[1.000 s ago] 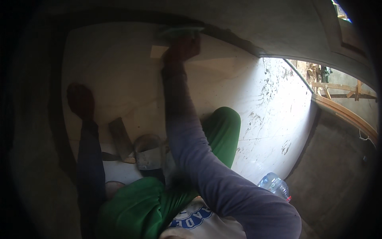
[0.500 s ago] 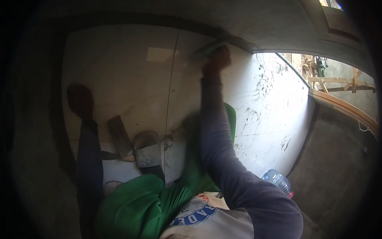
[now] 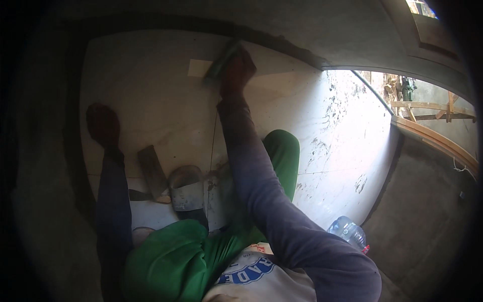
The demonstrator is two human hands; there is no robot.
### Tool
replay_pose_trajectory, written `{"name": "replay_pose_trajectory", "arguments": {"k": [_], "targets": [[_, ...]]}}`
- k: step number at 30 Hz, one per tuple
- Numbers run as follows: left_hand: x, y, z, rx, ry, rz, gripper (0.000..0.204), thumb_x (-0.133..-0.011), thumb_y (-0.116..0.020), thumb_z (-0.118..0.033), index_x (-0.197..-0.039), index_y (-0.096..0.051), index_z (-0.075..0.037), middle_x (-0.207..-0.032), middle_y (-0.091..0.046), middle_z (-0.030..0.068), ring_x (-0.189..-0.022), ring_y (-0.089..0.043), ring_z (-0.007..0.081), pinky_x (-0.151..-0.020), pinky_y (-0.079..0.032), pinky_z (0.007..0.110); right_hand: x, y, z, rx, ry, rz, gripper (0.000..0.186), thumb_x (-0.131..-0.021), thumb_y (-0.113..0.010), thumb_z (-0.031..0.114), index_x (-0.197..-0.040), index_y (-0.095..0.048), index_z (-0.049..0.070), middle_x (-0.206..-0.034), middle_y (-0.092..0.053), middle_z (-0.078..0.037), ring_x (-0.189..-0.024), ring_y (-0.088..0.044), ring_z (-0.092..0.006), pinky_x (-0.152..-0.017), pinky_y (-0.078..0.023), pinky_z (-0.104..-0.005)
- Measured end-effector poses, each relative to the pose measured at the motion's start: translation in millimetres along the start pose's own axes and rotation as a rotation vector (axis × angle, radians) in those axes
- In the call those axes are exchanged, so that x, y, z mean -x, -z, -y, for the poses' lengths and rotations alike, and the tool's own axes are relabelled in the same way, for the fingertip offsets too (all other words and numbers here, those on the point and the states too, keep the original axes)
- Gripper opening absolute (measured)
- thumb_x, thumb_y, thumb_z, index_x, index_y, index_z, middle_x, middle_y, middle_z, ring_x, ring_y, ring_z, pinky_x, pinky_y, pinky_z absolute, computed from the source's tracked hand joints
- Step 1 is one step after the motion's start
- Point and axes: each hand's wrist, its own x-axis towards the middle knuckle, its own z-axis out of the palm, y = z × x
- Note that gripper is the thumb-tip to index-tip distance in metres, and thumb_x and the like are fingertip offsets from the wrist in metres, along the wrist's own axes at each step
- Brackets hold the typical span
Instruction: The person applies grout to the junction of a wall and tiled floor using a small trowel and smooths the material with a rectangular sponge float. They take material from a bucket and wipe the tool along the corner multiple times.
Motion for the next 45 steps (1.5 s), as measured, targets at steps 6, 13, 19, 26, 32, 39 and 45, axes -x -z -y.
{"name": "replay_pose_trajectory", "arguments": {"k": [6, 13, 19, 26, 32, 39, 45], "targets": [[-4, 7, -4, 0.034, 0.034, -0.028, 0.028, -0.101, -0.054, -0.026, -0.117, -0.064, -0.005, -0.116, -0.067, 0.015, -0.109, -0.066, 0.0344, -0.093, -0.053, 0.046, -38, 45, 1, -0.317, -0.184, -0.223, 0.035, -0.102, -0.055, 0.018, -0.129, -0.065, -0.003, -0.108, -0.07, -0.013, -0.094, -0.068, -0.0234, -0.081, -0.062, -0.0389], [-1, -2, 5, 0.007, 0.004, 0.02, 0.028, -0.101, -0.054, -0.025, -0.117, -0.064, -0.005, -0.116, -0.067, 0.0147, -0.109, -0.066, 0.0344, -0.092, -0.053, 0.047, 5, -42, -40, 0.34, 0.273, -0.06, 0.032, -0.099, -0.061, 0.018, -0.122, -0.069, -0.002, -0.103, -0.073, -0.012, -0.092, -0.069, -0.0215, -0.082, -0.06, -0.0381], [-6, 9, -10, 0.044, 0.057, 0.007, 0.028, -0.1, -0.054, -0.025, -0.117, -0.065, -0.005, -0.115, -0.067, 0.0153, -0.108, -0.066, 0.0348, -0.091, -0.053, 0.047, -66, 129, -45, 0.789, 0.57, -0.037, 0.025, -0.092, -0.069, 0.023, -0.108, -0.074, 0.004, -0.108, -0.075, -0.008, -0.099, -0.072, -0.0214, -0.091, -0.061, -0.0345], [-9, 19, 6, -0.007, 0.067, 0.021, 0.027, -0.1, -0.054, -0.025, -0.115, -0.064, -0.005, -0.111, -0.068, 0.0164, -0.104, -0.067, 0.0353, -0.09, -0.053, 0.047, -79, 79, -60, 0.688, 0.379, -0.069, 0.03, -0.094, -0.069, 0.026, -0.112, -0.071, 0.002, -0.107, -0.072, -0.011, -0.096, -0.07, -0.0238, -0.083, -0.061, -0.036], [4, -13, 22, -0.094, -0.079, -0.037, 0.027, -0.1, -0.054, -0.025, -0.114, -0.065, -0.005, -0.111, -0.068, 0.0164, -0.104, -0.067, 0.0354, -0.09, -0.054, 0.047, 21, -60, -13, 0.044, 0.108, -0.098, 0.038, -0.099, -0.063, 0.021, -0.126, -0.066, -0.005, -0.102, -0.072, -0.014, -0.093, -0.067, -0.0212, -0.082, -0.061, -0.037], [-3, -5, -4, -0.064, -0.08, -0.068, 0.027, -0.1, -0.053, -0.025, -0.113, -0.066, -0.004, -0.112, -0.068, 0.0161, -0.105, -0.067, 0.0356, -0.089, -0.055, 0.047, -56, 90, -24, -0.092, 0.02, -0.164, 0.023, -0.101, -0.06, 0.019, -0.108, -0.072, 0.002, -0.111, -0.073, -0.011, -0.099, -0.072, -0.0281, -0.091, -0.061, -0.0344], [0, -19, 2, -0.1, -0.146, -0.068, 0.027, -0.101, -0.052, -0.024, -0.113, -0.066, -0.004, -0.112, -0.068, 0.0162, -0.103, -0.067, 0.0364, -0.089, -0.055, 0.047, -48, 20, -42, 0.183, 0.318, -0.258, 0.025, -0.1, -0.059, 0.017, -0.113, -0.069, -0.002, -0.104, -0.071, -0.012, -0.092, -0.069, -0.0228, -0.083, -0.063, -0.0397]]}}
